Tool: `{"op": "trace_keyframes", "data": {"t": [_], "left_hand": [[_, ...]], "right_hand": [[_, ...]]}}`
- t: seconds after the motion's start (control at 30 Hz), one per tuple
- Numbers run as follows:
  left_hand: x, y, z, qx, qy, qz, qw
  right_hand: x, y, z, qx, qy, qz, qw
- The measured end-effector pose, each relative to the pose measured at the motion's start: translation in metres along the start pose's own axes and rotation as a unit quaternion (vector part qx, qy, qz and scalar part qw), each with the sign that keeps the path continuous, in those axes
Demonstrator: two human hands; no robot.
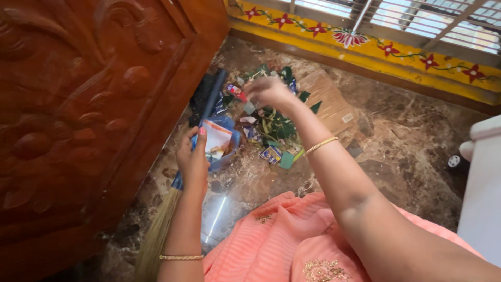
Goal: The person sorts through a pile of waste on the floor by hand, picking up specific scraps and putting them into a blue plastic bag while moving other items like paper and plastic aside.
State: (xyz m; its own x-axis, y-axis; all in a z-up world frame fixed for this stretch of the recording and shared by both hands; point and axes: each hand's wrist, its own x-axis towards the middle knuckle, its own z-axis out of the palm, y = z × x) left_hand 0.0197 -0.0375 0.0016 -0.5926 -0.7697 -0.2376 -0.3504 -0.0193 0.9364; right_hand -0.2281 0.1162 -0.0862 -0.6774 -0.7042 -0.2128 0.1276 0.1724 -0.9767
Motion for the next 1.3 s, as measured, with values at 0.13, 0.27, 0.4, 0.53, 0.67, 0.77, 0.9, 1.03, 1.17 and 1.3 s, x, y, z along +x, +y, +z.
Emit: {"op": "trace_keyframes", "data": {"t": [0.13,0.27,0.4,0.53,0.67,0.77,0.9,1.03,1.17,1.3], "left_hand": [[0.000,-0.005,0.001,0.021,-0.024,0.032,0.999],[-0.002,-0.008,0.007,0.002,-0.035,0.036,0.999],[-0.005,-0.004,0.014,0.010,-0.056,0.020,0.998],[-0.007,-0.002,0.016,0.041,-0.057,0.034,0.997],[-0.003,-0.003,0.015,0.054,-0.042,0.035,0.997],[-0.001,-0.002,0.017,0.062,-0.045,0.026,0.997],[-0.003,0.005,0.026,0.060,-0.039,0.029,0.997],[-0.007,0.008,0.026,0.077,-0.025,0.053,0.995],[0.002,-0.002,0.022,0.143,0.015,0.228,0.963],[0.016,-0.006,0.017,0.127,0.023,0.233,0.964]], "right_hand": [[-0.013,0.125,-0.084,-0.024,0.494,0.105,0.863],[-0.075,0.232,-0.114,0.050,0.628,0.264,0.730],[-0.085,0.258,-0.109,0.292,0.570,0.282,0.715],[-0.055,0.258,-0.106,0.482,0.435,0.239,0.722],[-0.039,0.267,-0.105,0.496,0.409,0.236,0.729],[-0.036,0.269,-0.118,0.259,0.453,0.274,0.808],[-0.022,0.246,-0.150,-0.115,0.487,0.233,0.834],[-0.012,0.196,-0.182,-0.178,0.480,0.035,0.858],[-0.026,0.102,-0.198,-0.140,0.345,0.015,0.928],[-0.061,-0.006,-0.192,-0.026,0.253,0.141,0.957]]}}
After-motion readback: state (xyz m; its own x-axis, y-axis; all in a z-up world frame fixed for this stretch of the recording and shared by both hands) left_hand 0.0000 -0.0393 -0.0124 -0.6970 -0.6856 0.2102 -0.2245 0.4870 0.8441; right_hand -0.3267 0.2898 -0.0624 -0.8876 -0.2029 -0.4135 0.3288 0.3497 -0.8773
